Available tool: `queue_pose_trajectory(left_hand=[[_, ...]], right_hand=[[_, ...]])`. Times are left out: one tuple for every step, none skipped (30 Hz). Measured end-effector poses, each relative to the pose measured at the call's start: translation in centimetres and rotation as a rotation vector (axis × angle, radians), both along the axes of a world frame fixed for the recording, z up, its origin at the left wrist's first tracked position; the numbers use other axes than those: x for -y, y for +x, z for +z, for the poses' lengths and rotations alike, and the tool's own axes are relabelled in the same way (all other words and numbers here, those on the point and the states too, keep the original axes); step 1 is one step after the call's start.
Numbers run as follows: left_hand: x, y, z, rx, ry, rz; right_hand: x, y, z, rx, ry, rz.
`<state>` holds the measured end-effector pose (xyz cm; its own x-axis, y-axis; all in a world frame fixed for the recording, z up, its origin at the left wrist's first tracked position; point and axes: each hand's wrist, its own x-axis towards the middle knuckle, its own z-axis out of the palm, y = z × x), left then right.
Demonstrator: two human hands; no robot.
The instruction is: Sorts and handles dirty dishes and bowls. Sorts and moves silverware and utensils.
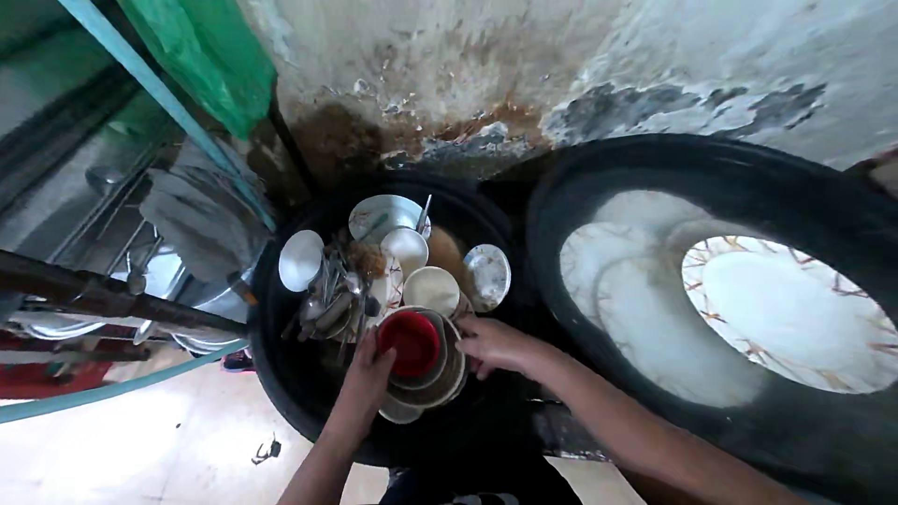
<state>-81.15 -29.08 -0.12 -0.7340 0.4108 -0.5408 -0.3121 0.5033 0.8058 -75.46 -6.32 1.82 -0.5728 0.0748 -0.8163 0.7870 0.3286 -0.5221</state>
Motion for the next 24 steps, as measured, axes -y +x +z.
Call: queue_pose_trajectory(left_hand=[[0.0, 0.0, -0.3, 0.014, 0.018, 0.024], [-0.1, 0.0, -0.4, 0.036, 0.034, 0.051], [-0.1, 0.1, -0.4, 0.056, 0.042, 0.078], [-0.2, 0.1, -0.2, 0.072, 0.039, 0.104], [-0.4, 0.2, 0.1, 0.082, 0.034, 0.132], [-0.5, 0.3, 0.5, 0.078, 0.03, 0.157], [-0.8, 0.2, 1.1, 0.066, 0.036, 0.176], [-1.0, 0.0, 1.9, 0.045, 0.05, 0.186], [-1.3, -0.3, 3.0, 0.032, 0.07, 0.185], [-1.8, -0.6, 4.3, 0.021, 0.094, 0.173], [-2.3, -0.9, 5.7, 0.01, 0.127, 0.147], [-2.8, -1.3, 6.9, 0.0, 0.171, 0.112], [-3.2, -1.7, 8.1, -0.011, 0.226, 0.066], [-3.6, -2.0, 9.0, -0.018, 0.294, 0.006], [-3.7, -2.5, 9.5, -0.019, 0.359, -0.067], [-3.7, -3.0, 9.5, -0.027, 0.392, -0.107], [-3.5, -3.5, 9.0, -0.057, 0.358, -0.139], [-3.1, -3.8, 8.1, -0.131, 0.224, -0.174], [-2.6, -4.1, 6.8, -0.224, 0.027, -0.239], [-2.2, -4.4, 5.3, -0.3, -0.205, -0.342], [-1.9, -4.5, 3.7, -0.295, -0.425, -0.439], [-1.7, -4.3, 2.5, -0.243, -0.603, -0.5], [-1.6, -3.9, 1.7, -0.196, -0.721, -0.537], [-1.7, -3.4, 1.4, -0.167, -0.798, -0.554]], right_hand=[[0.5, 0.2, -0.3, 0.028, -0.046, -0.033], [1.0, 0.2, -0.4, 0.044, -0.065, -0.051], [1.5, 0.0, -0.4, 0.049, -0.06, -0.058], [1.8, -0.2, -0.3, 0.037, -0.044, -0.063], [2.0, -0.3, -0.2, 0.004, -0.039, -0.076], [2.1, -0.3, -0.1, -0.048, -0.042, -0.101], [2.0, -0.3, 0.0, -0.113, -0.057, -0.143], [1.8, -0.2, 0.3, -0.182, -0.09, -0.202], [1.4, -0.1, 0.8, -0.246, -0.142, -0.26], [0.8, 0.0, 1.5, -0.296, -0.213, -0.317], [0.4, 0.0, 2.4, -0.324, -0.298, -0.383], [-0.2, -0.1, 3.3, -0.346, -0.392, -0.453], [-0.8, 0.0, 4.0, -0.374, -0.468, -0.522], [-1.5, 0.2, 4.6, -0.411, -0.519, -0.593], [-2.2, 0.5, 4.8, -0.453, -0.538, -0.675], [-2.8, 1.1, 5.0, -0.483, -0.545, -0.753], [-3.5, 1.8, 5.0, -0.51, -0.553, -0.825], [-4.3, 2.7, 5.1, -0.547, -0.556, -0.888], [-5.1, 3.7, 4.9, -0.587, -0.542, -0.943], [-5.9, 4.8, 4.8, -0.629, -0.508, -0.982], [-6.6, 6.0, 4.5, -0.668, -0.469, -1.01], [-7.3, 7.3, 4.1, -0.7, -0.438, -1.032], [-8.0, 8.4, 3.6, -0.726, -0.414, -1.06], [-8.6, 9.4, 3.0, -0.745, -0.402, -1.086]])
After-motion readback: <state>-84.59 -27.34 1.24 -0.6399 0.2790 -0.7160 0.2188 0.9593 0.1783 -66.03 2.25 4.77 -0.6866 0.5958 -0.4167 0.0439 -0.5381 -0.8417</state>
